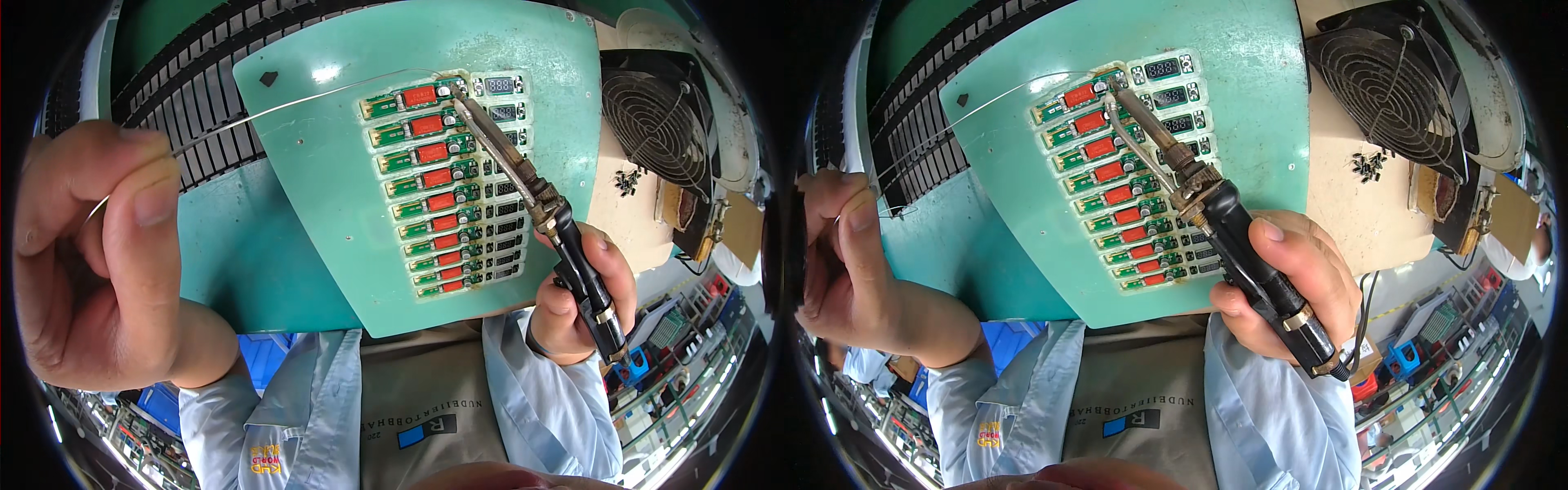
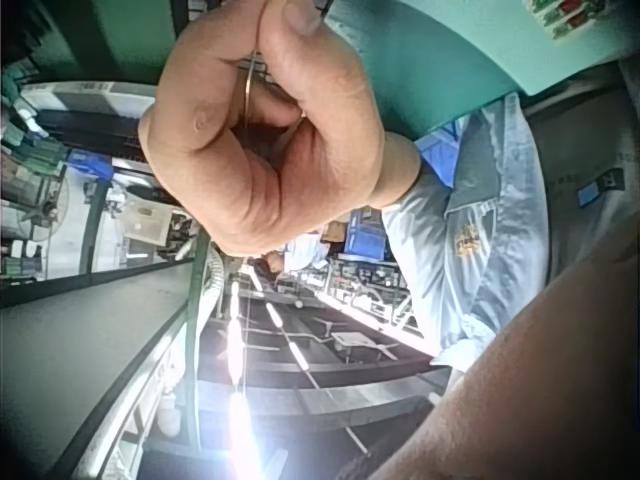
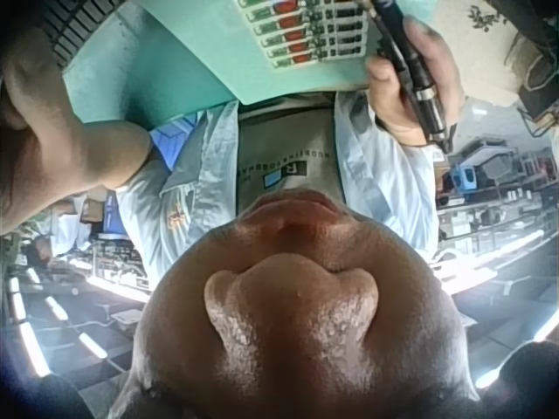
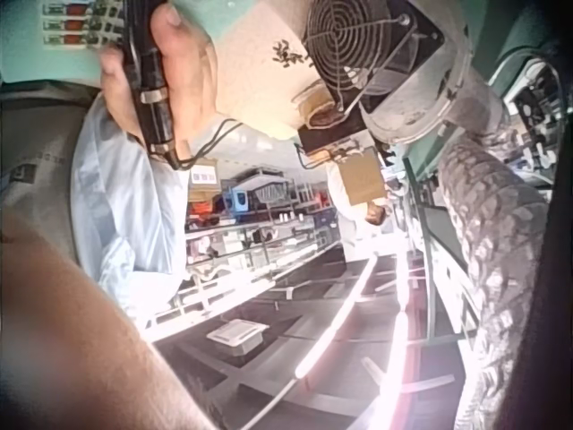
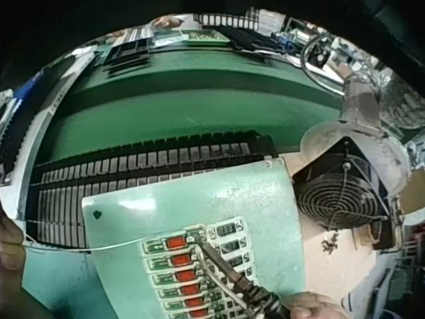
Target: Soldering electronic components onto a panel of printed circuit boards at an assembly station.
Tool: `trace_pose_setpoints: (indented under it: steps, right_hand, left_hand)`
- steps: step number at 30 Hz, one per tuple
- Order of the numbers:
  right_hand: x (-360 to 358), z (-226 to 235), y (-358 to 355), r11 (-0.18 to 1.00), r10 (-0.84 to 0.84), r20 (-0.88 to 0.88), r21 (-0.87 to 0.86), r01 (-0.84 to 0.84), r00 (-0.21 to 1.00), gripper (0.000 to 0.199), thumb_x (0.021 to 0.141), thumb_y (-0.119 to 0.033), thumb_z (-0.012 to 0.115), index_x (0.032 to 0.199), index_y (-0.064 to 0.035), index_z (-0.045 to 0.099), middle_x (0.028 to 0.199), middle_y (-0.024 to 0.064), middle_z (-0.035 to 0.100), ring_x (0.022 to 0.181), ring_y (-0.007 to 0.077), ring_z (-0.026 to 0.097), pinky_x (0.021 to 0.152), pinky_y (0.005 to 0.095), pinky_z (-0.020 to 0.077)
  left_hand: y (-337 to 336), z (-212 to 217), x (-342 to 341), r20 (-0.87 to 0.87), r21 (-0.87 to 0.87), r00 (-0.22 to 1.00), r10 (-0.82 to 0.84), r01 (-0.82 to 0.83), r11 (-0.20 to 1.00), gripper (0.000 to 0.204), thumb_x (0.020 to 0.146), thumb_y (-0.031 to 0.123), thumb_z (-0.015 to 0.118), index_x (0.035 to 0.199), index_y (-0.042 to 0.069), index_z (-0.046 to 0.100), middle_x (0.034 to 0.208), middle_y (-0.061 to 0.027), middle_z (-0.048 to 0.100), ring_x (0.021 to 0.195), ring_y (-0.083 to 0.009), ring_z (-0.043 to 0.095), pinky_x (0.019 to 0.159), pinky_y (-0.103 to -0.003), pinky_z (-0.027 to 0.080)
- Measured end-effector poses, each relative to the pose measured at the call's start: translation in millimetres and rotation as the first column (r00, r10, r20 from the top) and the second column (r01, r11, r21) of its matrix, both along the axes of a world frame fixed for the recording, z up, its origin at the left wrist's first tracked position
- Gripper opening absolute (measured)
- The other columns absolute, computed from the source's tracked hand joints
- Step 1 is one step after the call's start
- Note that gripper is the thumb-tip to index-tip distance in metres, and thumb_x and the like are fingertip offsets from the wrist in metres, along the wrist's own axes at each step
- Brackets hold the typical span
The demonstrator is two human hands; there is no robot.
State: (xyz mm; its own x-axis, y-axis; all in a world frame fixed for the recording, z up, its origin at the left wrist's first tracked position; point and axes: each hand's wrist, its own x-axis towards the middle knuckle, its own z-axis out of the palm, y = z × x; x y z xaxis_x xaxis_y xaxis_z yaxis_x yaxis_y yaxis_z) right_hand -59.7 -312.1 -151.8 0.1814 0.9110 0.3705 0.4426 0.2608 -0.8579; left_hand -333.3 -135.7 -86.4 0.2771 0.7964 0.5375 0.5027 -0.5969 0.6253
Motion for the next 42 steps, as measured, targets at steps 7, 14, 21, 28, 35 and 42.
trace_pose_setpoints:
  steps: [7,14,21,28,35,42]
  right_hand:
    - [-1.0,-12.5,1.6,0.984,-0.03,-0.069,0.171,0.041,0.997,0.053,0.083,-0.016,0.084,0.124,0.0083,0.06,0.097,0.0252,0.071,0.082,0.0323,0.071,0.074,0.0368,0.0588]
    - [-0.6,-11.4,-4.1,0.968,-0.069,-0.092,0.233,0.089,0.993,0.052,0.084,-0.016,0.083,0.124,0.0082,0.06,0.094,0.0244,0.071,0.081,0.0327,0.071,0.073,0.0369,0.0589]
    - [-0.8,-1.7,-17.2,0.992,-0.018,0.029,0.128,0.014,0.999,0.049,0.083,-0.014,0.083,0.122,0.008,0.061,0.094,0.0235,0.071,0.08,0.0322,0.072,0.072,0.0362,0.0588]
    - [-7.6,3.6,-17.3,0.998,-0.059,0.039,0.024,0.058,0.997,0.046,0.082,-0.014,0.084,0.118,0.0078,0.064,0.095,0.0227,0.072,0.08,0.0318,0.072,0.073,0.0362,0.0593]
    - [-7.6,5.6,-13.8,0.998,-0.057,0.07,0.007,0.057,0.996,0.046,0.081,-0.014,0.085,0.116,0.0078,0.065,0.097,0.0218,0.072,0.08,0.0315,0.072,0.073,0.0364,0.0597]
    - [-7.4,6.2,-12.8,0.998,-0.053,0.069,0.019,0.052,0.996,0.046,0.08,-0.014,0.085,0.115,0.0079,0.065,0.098,0.0205,0.072,0.081,0.0314,0.072,0.074,0.0359,0.0597]
  left_hand:
    - [1.2,-4.5,-3.5,0.066,0.072,0.997,-0.03,0.025,0.997,0.012,0.079,-0.005,0.067,0.09,-0.007,0.072,0.084,-0.0165,0.07,0.073,-0.0202,0.063,0.075,-0.025,0.051]
    - [-2.6,0.9,-5.0,0.079,0.082,0.993,-0.088,0.081,0.993,0.012,0.079,-0.004,0.068,0.09,-0.007,0.071,0.083,-0.0166,0.07,0.074,-0.0209,0.063,0.075,-0.026,0.052]
    - [-0.3,14.0,-7.7,-0.142,0.042,0.958,-0.248,0.256,0.966,0.014,0.077,-0.006,0.067,0.091,-0.007,0.069,0.083,-0.0174,0.067,0.071,-0.0204,0.059,0.071,-0.024,0.048]
    - [3.3,16.9,-8.6,-0.147,-0.023,0.933,-0.33,0.33,0.944,0.014,0.078,-0.008,0.066,0.092,-0.007,0.068,0.083,-0.017,0.066,0.068,-0.0188,0.055,0.067,-0.023,0.044]
    - [4.0,12.1,-8.9,-0.121,-0.027,0.932,-0.342,0.341,0.94,0.015,0.078,-0.008,0.066,0.092,-0.007,0.068,0.083,-0.0164,0.065,0.066,-0.0174,0.052,0.065,-0.023,0.042]
    - [4.8,12.4,-8.2,-0.117,-0.046,0.932,-0.342,0.339,0.94,0.014,0.079,-0.009,0.066,0.093,-0.008,0.068,0.083,-0.0166,0.065,0.066,-0.0177,0.052,0.065,-0.022,0.041]
